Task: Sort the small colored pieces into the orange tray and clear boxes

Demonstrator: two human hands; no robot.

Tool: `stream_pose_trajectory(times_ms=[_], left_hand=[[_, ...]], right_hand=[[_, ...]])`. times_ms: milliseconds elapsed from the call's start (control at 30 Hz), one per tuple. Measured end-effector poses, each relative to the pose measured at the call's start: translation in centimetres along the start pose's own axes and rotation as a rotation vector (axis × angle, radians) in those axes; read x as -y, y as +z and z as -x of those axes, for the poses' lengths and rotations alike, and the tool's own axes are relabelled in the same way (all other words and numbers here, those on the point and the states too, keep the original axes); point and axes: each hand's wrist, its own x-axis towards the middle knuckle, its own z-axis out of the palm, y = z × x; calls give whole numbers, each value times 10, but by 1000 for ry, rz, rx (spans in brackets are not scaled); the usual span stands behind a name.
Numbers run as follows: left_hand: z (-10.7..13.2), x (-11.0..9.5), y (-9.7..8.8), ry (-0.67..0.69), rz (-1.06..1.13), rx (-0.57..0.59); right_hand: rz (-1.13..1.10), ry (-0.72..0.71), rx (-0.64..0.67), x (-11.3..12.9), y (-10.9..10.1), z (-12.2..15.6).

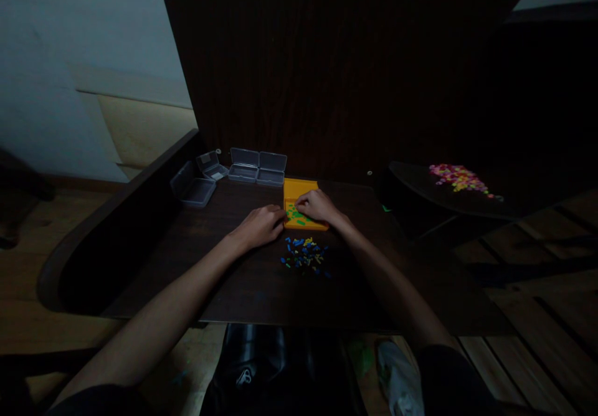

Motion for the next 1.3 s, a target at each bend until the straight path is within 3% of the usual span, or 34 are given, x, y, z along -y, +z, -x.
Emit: stream_pose_trajectory(times_ms=[200, 333, 500, 633, 867, 1300], left_hand=[[1, 1, -2, 28, 39, -10], [2, -1, -4, 127, 254, 68], [5, -4, -6, 153, 470, 306], [6, -7, -6, 151, 541, 400], [6, -6, -6, 131, 573, 466], [6, -2, -10, 146, 593, 508]], right_hand=[[-102, -25, -53, 2, -11, 14], [-291, -103, -66, 3, -16, 37], [-414, -258, 82, 11, -16, 73], [-408, -365, 230, 19, -9, 91], [-350, -412, 259, 23, 3, 99], [-263, -387, 222, 30, -1, 101]])
